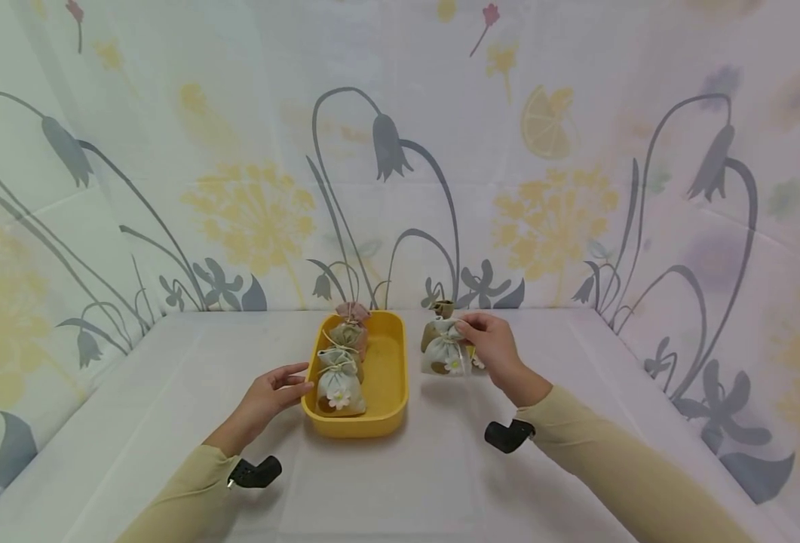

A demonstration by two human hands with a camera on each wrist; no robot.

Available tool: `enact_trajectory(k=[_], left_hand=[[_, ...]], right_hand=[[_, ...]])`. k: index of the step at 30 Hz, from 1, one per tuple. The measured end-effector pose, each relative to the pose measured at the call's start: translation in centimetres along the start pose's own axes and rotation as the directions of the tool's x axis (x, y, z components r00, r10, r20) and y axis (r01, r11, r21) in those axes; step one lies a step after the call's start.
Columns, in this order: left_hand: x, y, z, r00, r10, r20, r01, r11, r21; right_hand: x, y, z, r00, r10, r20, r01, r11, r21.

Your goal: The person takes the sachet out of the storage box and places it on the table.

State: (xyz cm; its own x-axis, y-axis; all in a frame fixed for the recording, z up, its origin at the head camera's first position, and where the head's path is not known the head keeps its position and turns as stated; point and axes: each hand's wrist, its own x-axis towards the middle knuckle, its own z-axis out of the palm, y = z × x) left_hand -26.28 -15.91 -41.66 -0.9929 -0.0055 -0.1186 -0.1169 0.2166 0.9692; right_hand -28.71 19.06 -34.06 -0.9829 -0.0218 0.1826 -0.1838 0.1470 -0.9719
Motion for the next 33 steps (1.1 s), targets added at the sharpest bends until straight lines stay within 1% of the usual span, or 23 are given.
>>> enact_trajectory(k=[9, 14, 16, 21, 23, 27, 31, 33], left_hand=[[-0.1, 0.0, -0.1, 1.0, -0.016, -0.007, 0.016, 1.0, -0.004], [0.0, 0.0, 0.0, 1.0, -0.021, -0.01, 0.02, 1.0, -0.012], [0.0, 0.0, 0.0, 1.0, -0.02, -0.011, 0.02, 1.0, -0.012], [0.0, 0.0, 0.1, 1.0, -0.02, -0.007, 0.019, 1.0, -0.016], [0.0, 0.0, 0.2, 1.0, -0.018, -0.004, 0.018, 1.0, -0.018], [-0.1, 0.0, 0.1, 1.0, -0.02, -0.008, 0.019, 0.999, -0.028], [-0.1, 0.0, 0.1, 1.0, -0.02, -0.01, 0.019, 0.999, -0.031], [-0.1, 0.0, 0.0, 1.0, -0.021, -0.009, 0.021, 0.999, -0.032]], right_hand=[[1.7, 2.7, 1.1, 0.995, 0.06, -0.082, -0.061, 0.998, -0.009], [2.3, 3.7, 1.6, 0.988, 0.113, -0.102, -0.115, 0.993, -0.008], [2.5, 4.0, 1.8, 0.987, 0.121, -0.102, -0.124, 0.992, -0.021], [2.7, 4.3, 1.8, 0.988, 0.113, -0.109, -0.124, 0.988, -0.093], [2.6, 4.5, 1.7, 0.987, 0.11, -0.118, -0.122, 0.987, -0.104], [2.6, 4.9, 1.2, 0.988, 0.102, -0.117, -0.114, 0.988, -0.099], [2.4, 5.1, 0.8, 0.988, 0.114, -0.104, -0.123, 0.99, -0.075], [2.2, 5.1, 0.6, 0.988, 0.119, -0.103, -0.127, 0.989, -0.081]])
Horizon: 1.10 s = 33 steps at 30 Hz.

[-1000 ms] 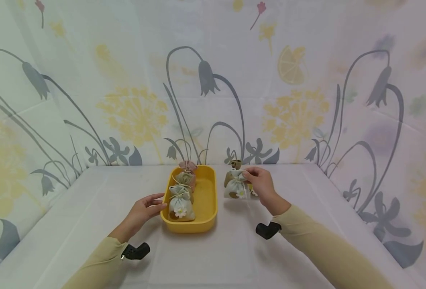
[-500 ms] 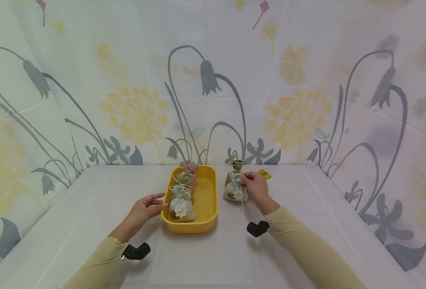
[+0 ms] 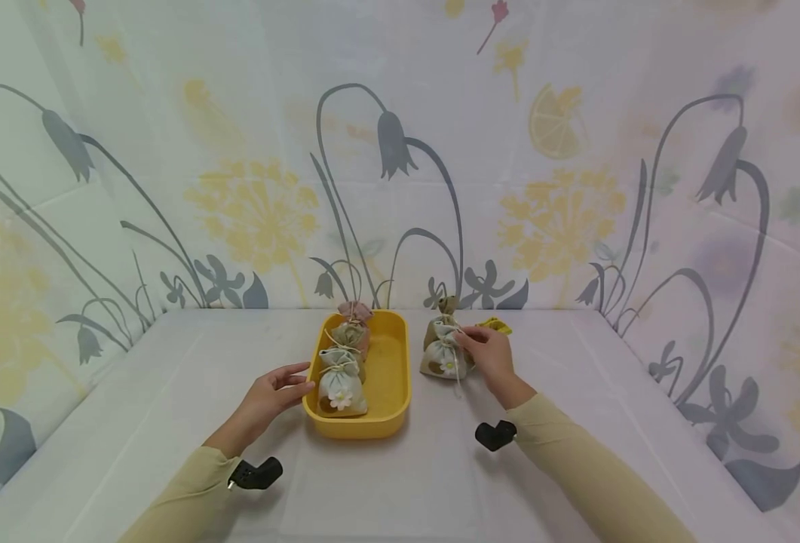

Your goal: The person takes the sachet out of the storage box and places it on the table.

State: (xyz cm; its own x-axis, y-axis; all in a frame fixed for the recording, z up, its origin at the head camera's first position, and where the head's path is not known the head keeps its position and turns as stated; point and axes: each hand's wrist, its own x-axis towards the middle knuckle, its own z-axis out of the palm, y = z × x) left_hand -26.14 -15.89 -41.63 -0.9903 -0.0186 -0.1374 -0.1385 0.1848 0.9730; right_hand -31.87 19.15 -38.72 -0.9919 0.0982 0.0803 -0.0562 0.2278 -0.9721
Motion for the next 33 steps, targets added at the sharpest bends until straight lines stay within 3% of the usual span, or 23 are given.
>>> enact_trajectory(k=[18, 33], left_hand=[[0.1, -0.1, 0.0, 1.0, 0.017, 0.008, -0.017, 1.0, -0.006], [0.3, -0.4, 0.0, 1.0, 0.019, 0.003, -0.019, 1.0, 0.007]], right_hand=[[-2.3, 0.1, -2.3, 0.999, 0.001, 0.051, 0.005, 0.994, -0.11], [-4.4, -1.0, -2.1, 0.985, -0.006, 0.171, 0.011, 1.0, -0.027]])
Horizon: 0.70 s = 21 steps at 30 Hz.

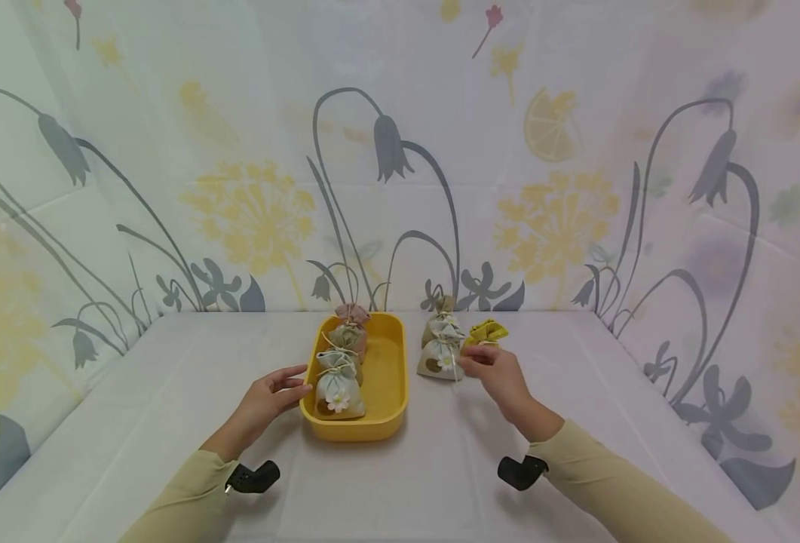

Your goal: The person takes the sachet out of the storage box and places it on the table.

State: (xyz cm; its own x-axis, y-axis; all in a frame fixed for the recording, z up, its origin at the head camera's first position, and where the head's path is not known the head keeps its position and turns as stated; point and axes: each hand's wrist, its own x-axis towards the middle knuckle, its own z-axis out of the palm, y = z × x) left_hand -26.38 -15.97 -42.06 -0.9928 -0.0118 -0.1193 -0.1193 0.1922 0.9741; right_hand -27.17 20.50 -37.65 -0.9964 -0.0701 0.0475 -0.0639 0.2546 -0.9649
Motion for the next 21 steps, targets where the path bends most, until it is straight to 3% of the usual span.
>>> enact_trajectory(k=[13, 21], left_hand=[[0.0, 0.0, -0.1, 1.0, 0.007, 0.004, -0.007, 1.0, -0.013], [-0.1, 0.0, -0.1, 1.0, 0.006, 0.006, -0.006, 1.0, -0.016]], right_hand=[[-0.3, -1.7, 1.8, 0.994, -0.045, 0.098, 0.044, 0.999, 0.012], [0.2, -2.6, 3.4, 0.991, -0.031, 0.134, 0.027, 0.999, 0.03]])
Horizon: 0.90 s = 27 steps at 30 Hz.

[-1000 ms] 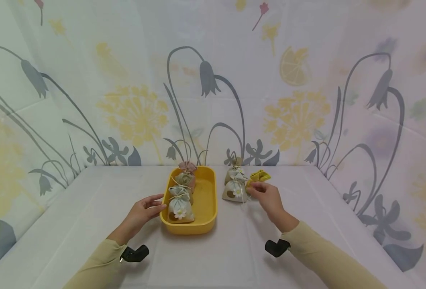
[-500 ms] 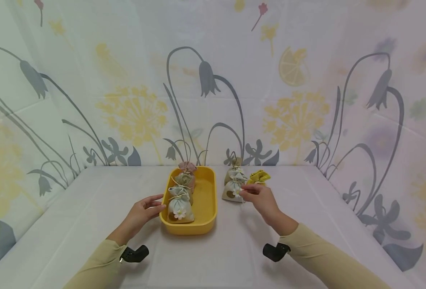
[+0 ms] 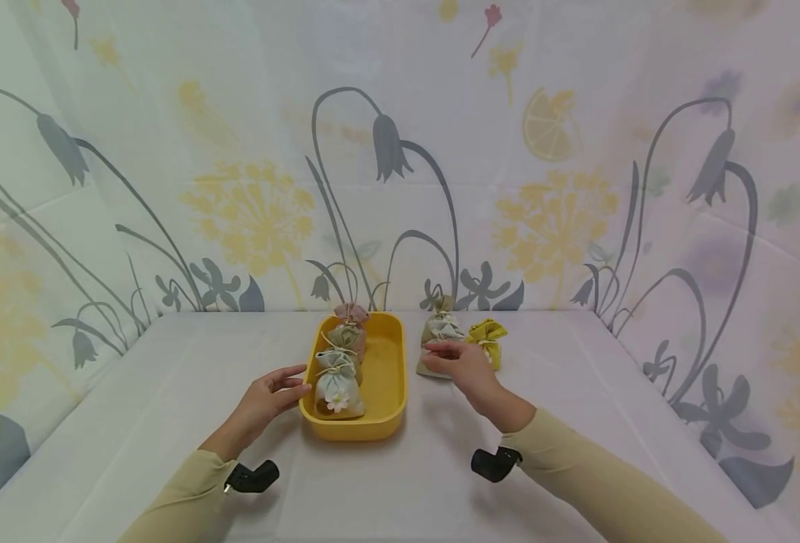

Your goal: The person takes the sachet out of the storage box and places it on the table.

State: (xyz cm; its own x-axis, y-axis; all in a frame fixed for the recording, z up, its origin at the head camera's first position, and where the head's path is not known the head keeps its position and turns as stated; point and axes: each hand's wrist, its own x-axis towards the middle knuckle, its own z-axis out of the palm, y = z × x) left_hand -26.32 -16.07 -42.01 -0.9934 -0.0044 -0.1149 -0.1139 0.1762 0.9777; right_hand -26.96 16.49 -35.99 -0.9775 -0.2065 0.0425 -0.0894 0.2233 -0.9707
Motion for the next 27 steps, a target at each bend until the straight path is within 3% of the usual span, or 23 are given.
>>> enact_trajectory(k=[7, 15, 27], left_hand=[[0.0, 0.1, 0.1, 1.0, 0.0, -0.004, 0.0, 1.0, 0.003], [0.0, 0.1, 0.1, 1.0, -0.01, -0.005, 0.01, 1.0, 0.0], [-0.2, 0.2, 0.0, 1.0, 0.011, 0.009, -0.011, 1.0, -0.007]], right_hand=[[0.9, -1.1, 1.5, 0.999, 0.01, 0.039, -0.01, 1.0, 0.007], [2.3, -2.0, 3.2, 0.995, 0.082, 0.051, -0.081, 0.997, -0.011], [4.9, -3.4, 5.8, 0.982, 0.044, 0.185, -0.031, 0.997, -0.074]])
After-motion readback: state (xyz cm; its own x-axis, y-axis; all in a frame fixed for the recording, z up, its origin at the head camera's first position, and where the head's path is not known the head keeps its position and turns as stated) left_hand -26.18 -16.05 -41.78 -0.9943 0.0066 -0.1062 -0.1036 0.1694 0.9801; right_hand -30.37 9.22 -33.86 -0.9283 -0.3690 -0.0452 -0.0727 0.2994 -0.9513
